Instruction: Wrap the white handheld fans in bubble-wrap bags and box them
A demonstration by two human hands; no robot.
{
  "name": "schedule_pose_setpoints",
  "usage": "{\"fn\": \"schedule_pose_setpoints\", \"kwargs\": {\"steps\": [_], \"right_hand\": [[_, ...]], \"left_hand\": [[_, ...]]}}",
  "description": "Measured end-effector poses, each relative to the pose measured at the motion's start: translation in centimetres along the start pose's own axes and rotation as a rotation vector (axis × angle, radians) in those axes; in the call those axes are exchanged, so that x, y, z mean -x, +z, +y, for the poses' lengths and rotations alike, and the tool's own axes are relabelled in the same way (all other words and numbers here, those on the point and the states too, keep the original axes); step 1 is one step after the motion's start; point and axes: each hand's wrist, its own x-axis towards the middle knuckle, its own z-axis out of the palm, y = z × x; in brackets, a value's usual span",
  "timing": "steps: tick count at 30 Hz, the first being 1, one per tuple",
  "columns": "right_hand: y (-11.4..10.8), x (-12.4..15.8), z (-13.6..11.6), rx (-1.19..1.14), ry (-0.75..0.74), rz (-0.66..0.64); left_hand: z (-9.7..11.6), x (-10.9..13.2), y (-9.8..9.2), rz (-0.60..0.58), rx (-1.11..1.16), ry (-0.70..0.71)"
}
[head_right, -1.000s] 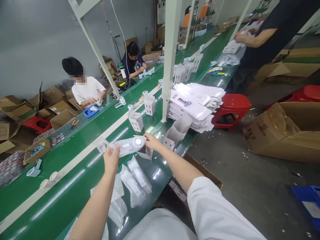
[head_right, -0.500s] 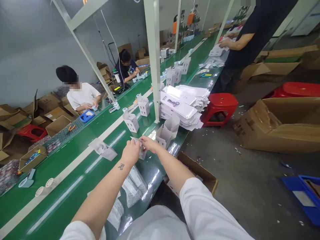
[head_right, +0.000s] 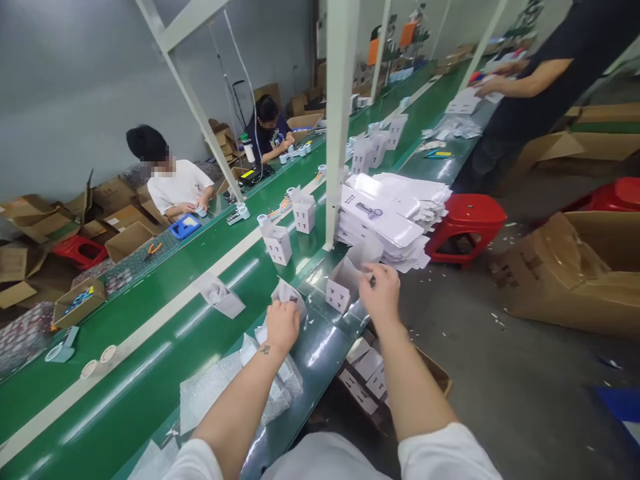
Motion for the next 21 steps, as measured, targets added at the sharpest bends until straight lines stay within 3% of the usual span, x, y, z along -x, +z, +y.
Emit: {"fn": "schedule_pose_setpoints", "kwargs": {"steps": [2, 4, 6, 8, 10, 13, 17, 21], "right_hand": [[0.7, -1.6, 2.2, 0.076, 0.046, -0.119], [1.7, -1.9, 3.4, 0.16, 0.039, -0.204], [2.3, -1.1, 3.6, 0.242, -0.02, -0.2], [2.4, 0.2, 3.0, 0.28, -0.098, -0.151], [2.7, 1.6, 1.9, 0.287, -0.176, -0.108], [3.7, 3.6, -0.2, 0.246, -0.258, -0.131], [6.2, 6.3, -2.0, 0.196, -0.275, -0.281], [8.0, 8.3, -1.9, 0.2, -0.19, -0.376]], "left_hand": [[-0.5, 1.6, -0.9, 0.056, 0.061, 0.035], [-1.9, 4.7, -2.8, 0.189, 0.149, 0.02], [-4.2, 8.3, -5.4, 0.342, 0.242, -0.064], [-7.5, 11.2, -8.0, 0.432, 0.27, -0.261], [-11.3, 12.2, -9.8, 0.422, 0.153, -0.567], [-16.4, 10.6, -10.5, 0.244, -0.11, -0.883], [-21.0, 7.9, -8.9, 0.102, -0.191, -1.022], [-23.1, 8.9, -7.8, 0.032, -0.17, -1.1]]}}
